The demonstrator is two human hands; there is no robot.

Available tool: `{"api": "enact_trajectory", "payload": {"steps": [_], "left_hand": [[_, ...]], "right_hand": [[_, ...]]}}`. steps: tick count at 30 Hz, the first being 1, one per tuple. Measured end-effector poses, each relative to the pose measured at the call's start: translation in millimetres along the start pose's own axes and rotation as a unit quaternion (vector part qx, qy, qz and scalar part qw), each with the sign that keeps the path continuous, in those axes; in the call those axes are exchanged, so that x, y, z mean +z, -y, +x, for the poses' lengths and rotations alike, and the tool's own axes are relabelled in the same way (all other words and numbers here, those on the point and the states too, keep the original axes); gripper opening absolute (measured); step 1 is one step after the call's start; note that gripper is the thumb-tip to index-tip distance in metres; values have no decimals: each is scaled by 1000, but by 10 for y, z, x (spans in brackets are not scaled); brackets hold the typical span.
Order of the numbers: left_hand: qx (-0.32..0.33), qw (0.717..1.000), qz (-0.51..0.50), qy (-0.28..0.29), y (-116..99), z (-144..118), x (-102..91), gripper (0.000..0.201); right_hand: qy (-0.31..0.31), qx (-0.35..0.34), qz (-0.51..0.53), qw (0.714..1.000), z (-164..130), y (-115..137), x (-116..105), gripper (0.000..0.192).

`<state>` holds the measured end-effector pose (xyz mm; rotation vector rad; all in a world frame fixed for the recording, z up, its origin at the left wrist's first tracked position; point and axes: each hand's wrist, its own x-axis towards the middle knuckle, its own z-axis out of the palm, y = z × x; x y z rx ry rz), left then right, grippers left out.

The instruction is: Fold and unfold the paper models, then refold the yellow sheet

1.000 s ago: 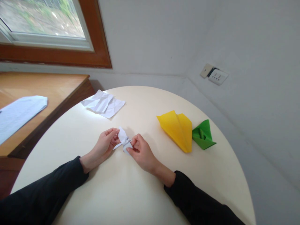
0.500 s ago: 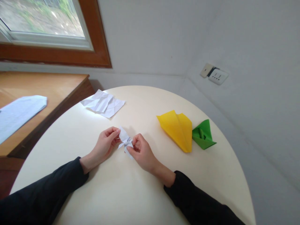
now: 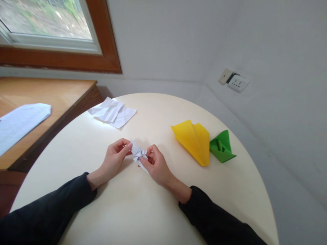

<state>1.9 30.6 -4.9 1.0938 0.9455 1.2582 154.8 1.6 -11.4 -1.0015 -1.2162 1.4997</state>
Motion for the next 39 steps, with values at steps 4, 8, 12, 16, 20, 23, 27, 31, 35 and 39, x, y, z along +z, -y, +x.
{"api": "enact_trajectory", "payload": {"steps": [4, 8, 12, 16, 20, 23, 27, 31, 35, 39], "left_hand": [[-7, 1000, -5, -3, -3, -1, 6, 22], [-9, 1000, -6, -5, -13, -11, 11, 23], [1, 1000, 11, -2, -31, -25, 14, 23], [15, 999, 30, 3, -37, -30, 13, 22], [28, 998, 49, 10, -37, -30, 5, 21], [37, 997, 66, 14, -39, -35, -5, 21], [49, 995, 83, 23, -35, -46, -20, 22], [69, 992, 97, 31, -41, -54, -15, 23], [92, 988, 115, 39, -55, -52, -3, 22], [96, 986, 128, 41, -49, -45, -12, 21]], "right_hand": [[-3, -3, -9, 1000, -2, 16, -3, 39], [-7, 1, -6, 1000, 2, 16, 1, 39], [-12, 1, -5, 1000, 3, 12, 6, 39], [-18, -2, -11, 1000, 5, 4, 9, 38], [-26, 0, -18, 999, 7, -4, 17, 37], [-29, 2, -21, 999, 4, -1, 22, 38], [-32, 2, -28, 999, 2, 0, 20, 38], [-39, -4, -48, 998, 14, -26, 13, 36], [-44, -2, -56, 997, 24, -40, 12, 35], [-29, -4, -39, 999, 14, -4, 16, 35]]}}
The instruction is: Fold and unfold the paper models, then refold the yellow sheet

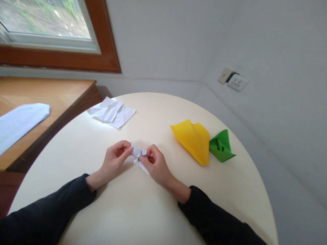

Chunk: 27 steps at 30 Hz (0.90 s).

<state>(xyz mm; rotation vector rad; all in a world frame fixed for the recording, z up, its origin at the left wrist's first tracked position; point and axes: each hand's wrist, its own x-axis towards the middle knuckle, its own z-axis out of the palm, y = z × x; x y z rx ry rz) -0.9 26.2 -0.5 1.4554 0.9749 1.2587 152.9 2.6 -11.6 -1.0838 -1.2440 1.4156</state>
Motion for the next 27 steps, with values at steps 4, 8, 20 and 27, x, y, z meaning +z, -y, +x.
{"api": "enact_trajectory", "payload": {"steps": [4, 8, 20, 27], "left_hand": [[0, 1000, 5, -4, 13, -2, -11, 21], [5, 1000, 9, -2, 7, -7, -7, 21], [12, 1000, 11, 6, 10, -12, 0, 23], [13, 1000, 16, 7, -5, -9, 10, 25]], "right_hand": [[17, -4, 20, 1000, -12, 31, 1, 35], [4, -4, 3, 1000, -6, 17, 8, 33], [5, -5, -13, 1000, -12, 18, -10, 33], [-5, -5, -23, 1000, 3, -10, -4, 31]]}}
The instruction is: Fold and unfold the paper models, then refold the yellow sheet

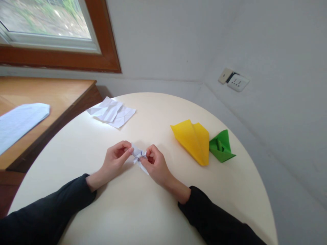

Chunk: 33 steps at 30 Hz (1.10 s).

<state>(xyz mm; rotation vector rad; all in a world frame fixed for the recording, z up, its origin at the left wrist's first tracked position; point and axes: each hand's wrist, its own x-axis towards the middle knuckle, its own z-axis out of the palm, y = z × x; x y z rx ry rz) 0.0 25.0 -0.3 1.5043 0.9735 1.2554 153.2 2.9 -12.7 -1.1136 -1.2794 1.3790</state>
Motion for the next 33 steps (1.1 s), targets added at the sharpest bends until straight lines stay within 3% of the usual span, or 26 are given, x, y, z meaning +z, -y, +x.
{"api": "enact_trajectory", "payload": {"steps": [12, 22, 27, 33], "left_hand": [[0, 1000, -6, -6, -1, -1, 8, 27], [-13, 1000, 11, -26, -23, 39, 3, 21], [-14, 1000, 5, 20, 3, 55, -13, 19], [1, 999, 17, 32, -11, 46, -35, 21]], "right_hand": [[-1, 8, 2, 1000, -6, -3, -9, 34], [19, 11, 80, 997, -72, 55, -13, 38], [-16, 29, 88, 996, -262, 66, -73, 40], [-51, 92, 45, 993, -620, 186, -294, 43]]}}
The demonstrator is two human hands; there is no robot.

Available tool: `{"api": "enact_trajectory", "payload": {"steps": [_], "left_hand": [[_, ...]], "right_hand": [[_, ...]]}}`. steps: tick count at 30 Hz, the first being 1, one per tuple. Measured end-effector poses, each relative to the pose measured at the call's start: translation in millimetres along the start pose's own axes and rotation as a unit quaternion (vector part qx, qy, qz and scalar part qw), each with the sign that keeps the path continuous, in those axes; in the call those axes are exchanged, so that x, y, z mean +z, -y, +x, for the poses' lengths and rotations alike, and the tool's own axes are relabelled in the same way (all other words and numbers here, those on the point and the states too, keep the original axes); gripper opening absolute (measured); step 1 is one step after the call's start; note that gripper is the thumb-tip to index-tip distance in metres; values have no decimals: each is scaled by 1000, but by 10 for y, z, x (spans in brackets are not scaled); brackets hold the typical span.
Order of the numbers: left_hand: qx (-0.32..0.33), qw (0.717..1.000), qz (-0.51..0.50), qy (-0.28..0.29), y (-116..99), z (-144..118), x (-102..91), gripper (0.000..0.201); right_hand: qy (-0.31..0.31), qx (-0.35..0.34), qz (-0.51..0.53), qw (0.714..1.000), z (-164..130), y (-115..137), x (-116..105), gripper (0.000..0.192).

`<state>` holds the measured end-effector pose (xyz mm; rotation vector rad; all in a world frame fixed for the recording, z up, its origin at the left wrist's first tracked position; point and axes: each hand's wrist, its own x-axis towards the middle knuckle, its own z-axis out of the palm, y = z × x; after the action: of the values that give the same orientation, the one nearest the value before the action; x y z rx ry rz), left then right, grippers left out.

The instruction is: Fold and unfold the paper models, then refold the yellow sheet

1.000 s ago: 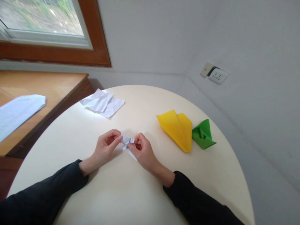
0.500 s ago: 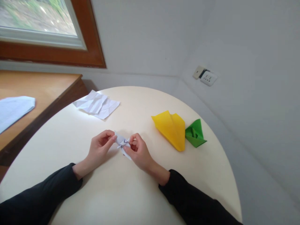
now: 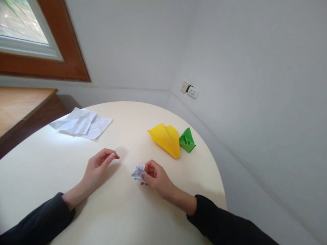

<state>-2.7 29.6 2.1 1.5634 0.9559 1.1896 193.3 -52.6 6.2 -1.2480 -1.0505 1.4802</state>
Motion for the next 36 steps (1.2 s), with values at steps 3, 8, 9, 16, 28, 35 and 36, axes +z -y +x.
{"api": "enact_trajectory", "payload": {"steps": [3, 8, 9, 16, 28, 35, 36], "left_hand": [[0, 1000, 2, 2, -7, -3, -5, 20], [-1, 1000, 3, 12, -16, -11, -5, 21], [0, 1000, 1, 14, -16, -11, -5, 21], [7, 1000, -2, 15, 12, -2, -3, 20], [6, 1000, 13, 11, 12, 1, 8, 23], [-7, 1000, 6, 16, -11, 5, 12, 22], [-6, 1000, 6, 16, -13, 5, 11, 22]], "right_hand": [[-24, 41, -29, 998, -173, 60, -159, 42], [-103, 62, -82, 989, -328, 248, -443, 31], [-121, 52, -94, 987, -319, 312, -498, 30], [-230, 23, -58, 971, -8, 769, -759, 20], [-156, 103, -138, 973, 241, 579, -524, 8], [-174, 117, -147, 966, 275, 534, -584, 8], [-177, 123, -154, 964, 272, 534, -595, 8]]}}
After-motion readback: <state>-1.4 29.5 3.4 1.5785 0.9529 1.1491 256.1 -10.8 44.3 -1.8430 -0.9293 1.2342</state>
